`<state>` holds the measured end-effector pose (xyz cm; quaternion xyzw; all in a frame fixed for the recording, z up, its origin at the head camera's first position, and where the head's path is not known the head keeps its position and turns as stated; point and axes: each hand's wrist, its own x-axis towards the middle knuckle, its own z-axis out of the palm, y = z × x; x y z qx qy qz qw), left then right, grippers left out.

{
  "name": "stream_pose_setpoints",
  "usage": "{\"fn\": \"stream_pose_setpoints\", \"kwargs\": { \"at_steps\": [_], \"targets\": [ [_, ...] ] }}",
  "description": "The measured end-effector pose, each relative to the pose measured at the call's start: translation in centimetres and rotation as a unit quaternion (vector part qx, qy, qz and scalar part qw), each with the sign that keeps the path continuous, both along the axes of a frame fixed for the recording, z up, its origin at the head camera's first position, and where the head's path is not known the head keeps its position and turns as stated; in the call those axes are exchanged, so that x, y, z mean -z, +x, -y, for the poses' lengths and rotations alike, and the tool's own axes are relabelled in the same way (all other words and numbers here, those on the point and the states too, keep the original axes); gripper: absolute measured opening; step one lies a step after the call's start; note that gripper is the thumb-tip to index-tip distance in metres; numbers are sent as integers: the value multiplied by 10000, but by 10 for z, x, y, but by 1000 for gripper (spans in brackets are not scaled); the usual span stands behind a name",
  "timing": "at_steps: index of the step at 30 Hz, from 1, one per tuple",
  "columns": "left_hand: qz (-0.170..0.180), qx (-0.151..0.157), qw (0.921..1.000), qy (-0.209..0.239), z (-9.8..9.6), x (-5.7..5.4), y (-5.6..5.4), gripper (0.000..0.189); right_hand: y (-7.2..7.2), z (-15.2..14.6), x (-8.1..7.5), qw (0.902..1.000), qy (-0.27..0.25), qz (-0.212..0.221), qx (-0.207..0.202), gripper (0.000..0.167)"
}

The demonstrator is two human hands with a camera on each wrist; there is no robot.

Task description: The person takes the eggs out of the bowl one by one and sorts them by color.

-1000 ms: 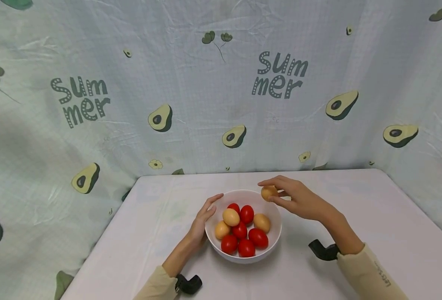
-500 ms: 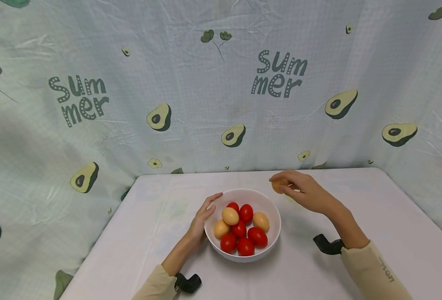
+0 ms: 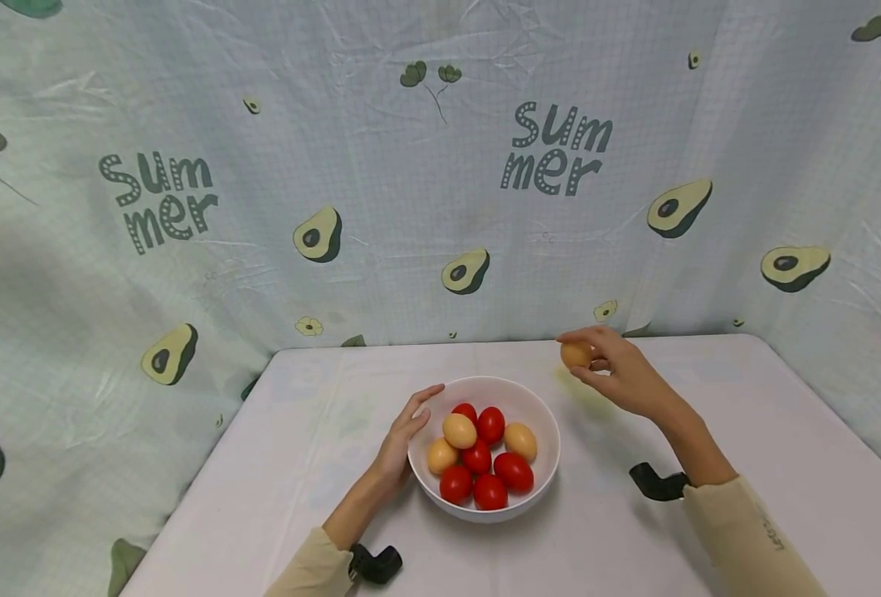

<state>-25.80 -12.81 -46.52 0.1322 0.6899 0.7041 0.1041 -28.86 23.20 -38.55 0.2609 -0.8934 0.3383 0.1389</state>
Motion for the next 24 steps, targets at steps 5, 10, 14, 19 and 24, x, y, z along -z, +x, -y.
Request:
{"fn": "stream_pose_setpoints", "kwargs": {
  "at_steps": [5,10,14,19,24],
  "targets": [
    [11,-42,10000,17,0,0,0,49,-5,-4,7,9986,-271,411,214,52],
    [14,-74,10000,-15,0,0,1,49,-12,-12,18,9943,-474,872,377,53],
    [26,-38,10000,4,0,0,1,49,-18,-18,29,9936,-461,913,480,55],
    [34,-12,10000,18,-1,0,1,50,-25,-23,42,9916,-349,1030,694,47],
    [22,-22,10000,44,-1,1,1,50,-29,-26,53,9892,-229,1192,822,54]
  ]
}}
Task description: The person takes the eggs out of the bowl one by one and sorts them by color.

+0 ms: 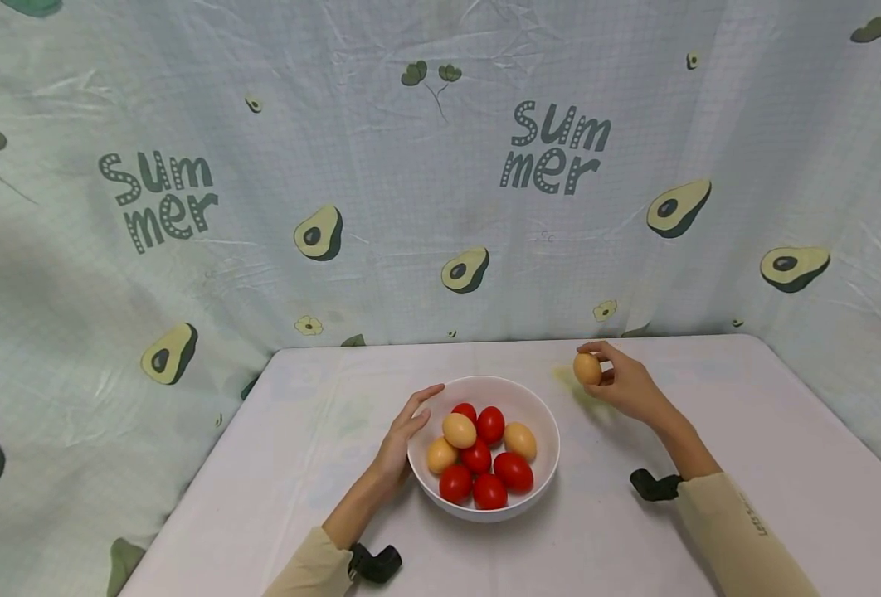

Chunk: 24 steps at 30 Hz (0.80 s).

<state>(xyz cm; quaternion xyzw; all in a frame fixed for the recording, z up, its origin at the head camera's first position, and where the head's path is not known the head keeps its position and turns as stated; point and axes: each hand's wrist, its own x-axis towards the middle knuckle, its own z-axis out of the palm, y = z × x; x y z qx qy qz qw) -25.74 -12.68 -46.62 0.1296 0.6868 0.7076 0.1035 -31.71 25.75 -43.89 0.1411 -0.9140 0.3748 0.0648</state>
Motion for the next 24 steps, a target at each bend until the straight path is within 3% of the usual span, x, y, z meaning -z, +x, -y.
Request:
{"fn": "stream_pose_setpoints", "kwargs": {
  "at_steps": [9,17,24],
  "targets": [
    [7,9,10000,46,-1,0,-1,50,-5,-1,17,9992,268,-250,128,59],
    [-25,-53,10000,-77,-1,0,0,49,-5,1,18,9989,120,363,259,56],
    [14,-88,10000,-10,-4,-3,-2,49,-6,0,16,9987,300,385,117,56]
  ]
}}
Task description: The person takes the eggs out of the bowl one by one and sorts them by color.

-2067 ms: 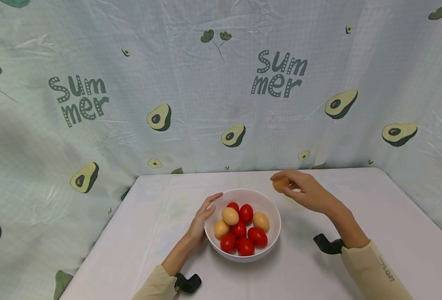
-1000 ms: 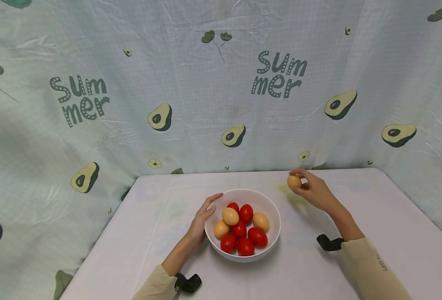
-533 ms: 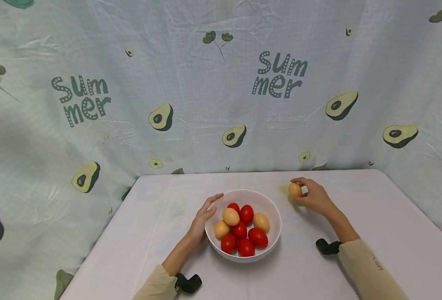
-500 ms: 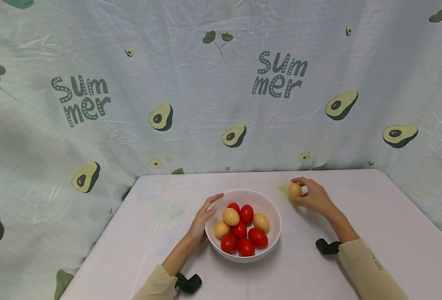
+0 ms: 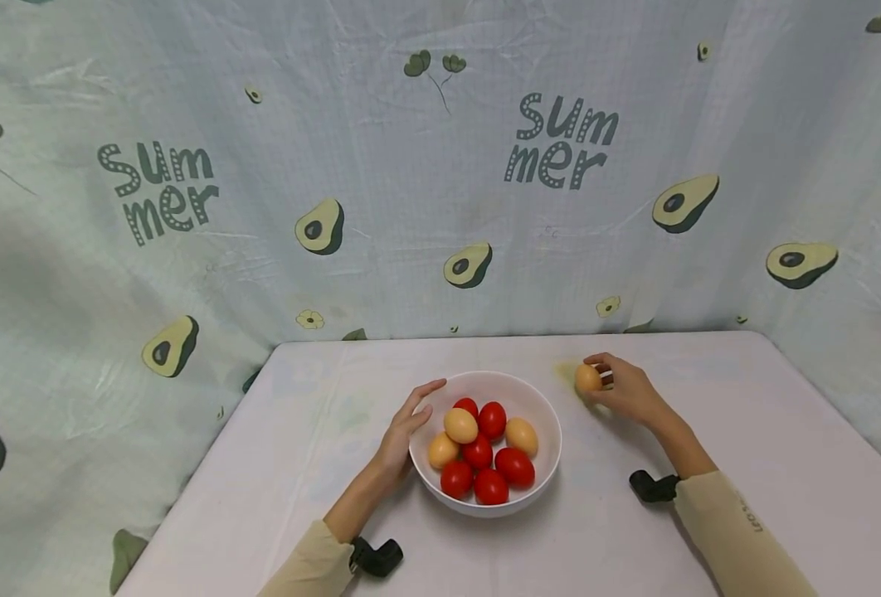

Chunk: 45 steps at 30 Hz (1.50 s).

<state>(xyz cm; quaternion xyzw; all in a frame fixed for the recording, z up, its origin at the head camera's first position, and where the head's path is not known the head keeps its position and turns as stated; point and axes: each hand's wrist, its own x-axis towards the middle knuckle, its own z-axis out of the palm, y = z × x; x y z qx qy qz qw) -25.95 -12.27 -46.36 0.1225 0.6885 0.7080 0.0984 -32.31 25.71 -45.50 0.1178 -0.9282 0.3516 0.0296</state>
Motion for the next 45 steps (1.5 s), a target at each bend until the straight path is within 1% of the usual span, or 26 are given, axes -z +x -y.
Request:
{"fn": "stream_pose_setpoints", "kwargs": {
  "at_steps": [8,16,28,38,45],
  "targets": [
    [28,-37,9999,104,-2,0,0,48,-1,-1,1,9997,62,239,-85,59],
    [23,-15,10000,70,-1,0,-1,48,-1,-2,2,9996,53,286,-46,63],
    [22,8,10000,79,0,2,-1,48,-1,-5,4,9989,31,163,-437,57],
    [53,18,10000,68,-1,1,-1,48,1,-2,2,9993,55,48,-361,52],
    [3,37,10000,44,0,1,-1,49,0,-2,1,9990,157,42,-407,55]
  ]
}}
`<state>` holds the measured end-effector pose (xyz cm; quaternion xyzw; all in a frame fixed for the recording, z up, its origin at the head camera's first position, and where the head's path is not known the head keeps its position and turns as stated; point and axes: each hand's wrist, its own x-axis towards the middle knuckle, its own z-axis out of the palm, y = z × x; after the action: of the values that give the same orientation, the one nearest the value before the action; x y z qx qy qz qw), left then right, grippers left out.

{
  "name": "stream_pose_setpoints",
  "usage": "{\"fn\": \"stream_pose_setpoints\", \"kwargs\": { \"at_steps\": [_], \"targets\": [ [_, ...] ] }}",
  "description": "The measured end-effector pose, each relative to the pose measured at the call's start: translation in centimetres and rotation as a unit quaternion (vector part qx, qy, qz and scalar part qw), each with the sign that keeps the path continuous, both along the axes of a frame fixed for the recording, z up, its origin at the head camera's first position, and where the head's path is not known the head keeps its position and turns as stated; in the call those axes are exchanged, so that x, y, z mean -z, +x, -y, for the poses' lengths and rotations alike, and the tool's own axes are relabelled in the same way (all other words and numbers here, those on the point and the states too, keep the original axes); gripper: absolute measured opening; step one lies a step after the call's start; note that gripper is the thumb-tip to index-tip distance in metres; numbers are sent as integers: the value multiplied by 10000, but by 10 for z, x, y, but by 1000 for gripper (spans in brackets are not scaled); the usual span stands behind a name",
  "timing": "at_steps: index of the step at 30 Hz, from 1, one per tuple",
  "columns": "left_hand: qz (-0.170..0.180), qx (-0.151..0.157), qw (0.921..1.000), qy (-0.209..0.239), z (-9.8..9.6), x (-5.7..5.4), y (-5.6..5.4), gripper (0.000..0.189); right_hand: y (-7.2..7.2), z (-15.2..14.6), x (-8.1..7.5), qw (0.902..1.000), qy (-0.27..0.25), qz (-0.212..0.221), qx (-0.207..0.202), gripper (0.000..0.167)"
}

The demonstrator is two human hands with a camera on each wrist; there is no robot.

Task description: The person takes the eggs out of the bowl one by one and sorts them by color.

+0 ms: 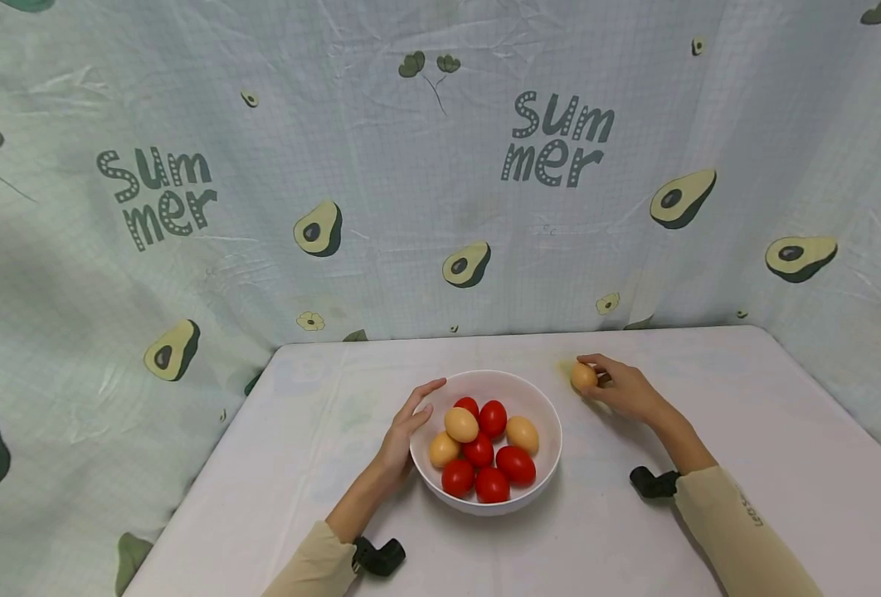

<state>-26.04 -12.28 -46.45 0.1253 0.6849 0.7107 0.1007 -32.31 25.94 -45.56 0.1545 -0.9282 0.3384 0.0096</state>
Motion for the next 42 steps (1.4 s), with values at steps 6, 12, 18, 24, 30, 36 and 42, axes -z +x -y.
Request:
{"fn": "stream_pose_setpoints", "kwargs": {
  "at_steps": [6,12,18,24,30,36,42],
  "targets": [
    [-45,23,10000,-29,0,0,0,50,0,-1,-2,10000,-30,26,15,56],
    [-34,45,10000,-49,0,0,1,50,2,-1,-1,10000,-39,63,10,57],
    [-66,28,9999,-93,0,1,0,50,2,-1,0,9999,-87,63,8,59],
    [-47,3,9999,-156,0,1,0,50,0,-1,1,9999,-97,48,-7,62],
    [-43,-10,9999,-99,1,2,0,50,-2,-1,2,9999,-79,112,-28,64],
    [-35,-19,10000,-50,1,2,0,50,0,-2,-5,9996,-67,238,-117,69],
    [-23,-25,10000,-78,1,0,0,50,5,-1,-22,9995,157,152,-226,74]
  ]
}}
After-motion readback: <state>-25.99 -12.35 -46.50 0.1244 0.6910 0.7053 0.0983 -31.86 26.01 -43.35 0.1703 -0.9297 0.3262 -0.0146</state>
